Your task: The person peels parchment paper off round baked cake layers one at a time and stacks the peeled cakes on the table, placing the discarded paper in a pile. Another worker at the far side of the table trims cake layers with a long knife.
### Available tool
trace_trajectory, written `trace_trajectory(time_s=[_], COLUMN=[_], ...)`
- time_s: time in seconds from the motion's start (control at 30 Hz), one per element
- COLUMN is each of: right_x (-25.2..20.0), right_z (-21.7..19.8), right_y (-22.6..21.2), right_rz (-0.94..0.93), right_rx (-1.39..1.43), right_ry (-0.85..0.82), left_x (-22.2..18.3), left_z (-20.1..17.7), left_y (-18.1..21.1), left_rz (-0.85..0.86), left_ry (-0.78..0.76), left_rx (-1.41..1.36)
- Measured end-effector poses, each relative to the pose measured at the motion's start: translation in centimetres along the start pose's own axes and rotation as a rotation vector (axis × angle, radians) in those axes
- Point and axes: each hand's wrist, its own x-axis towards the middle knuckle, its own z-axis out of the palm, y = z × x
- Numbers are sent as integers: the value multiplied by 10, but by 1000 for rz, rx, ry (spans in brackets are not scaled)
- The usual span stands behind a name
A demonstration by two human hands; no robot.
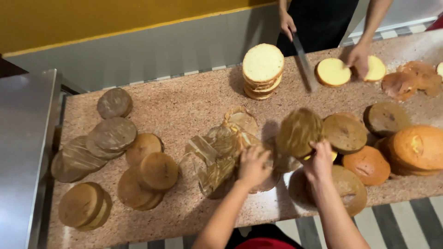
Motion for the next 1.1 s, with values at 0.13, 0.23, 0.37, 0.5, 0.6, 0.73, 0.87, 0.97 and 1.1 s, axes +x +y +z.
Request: trace_trajectory(time_s=[0.13,0.23,0.37,0.5,0.6,0.73,0.87,0.97,1.1], right_x=[31,49,112,126,89,13,-43,-85,-124], right_z=[36,71,39,42,62,60,10,-9,24], right_y=[-32,-36,31,80,109,121,139,163,202], right_rz=[-567,-1008,-894,-695,-907,-641,-606,-408,-114], right_rx=[-381,-890,-1519,-1649,-1351,-1185,-1179,-1213,-1138], right_ry=[-14,35,-82,-316,-449,-601,-704,-684,-655], left_x=[27,28,-3,-22,-50,-97,-139,-156,-154], left_z=[13,39,55,44,-1,-57,-148,-182,-184], left_y=[15,-9,-39,-77,-67,-63,-126,-187,-199], left_rz=[8,-5,29,30,38,-78,-824,-1101,-964], left_ry=[-199,-244,-203,-187,-136,3,636,633,655], left_rx=[79,135,206,255,216,142,-23,101,36])
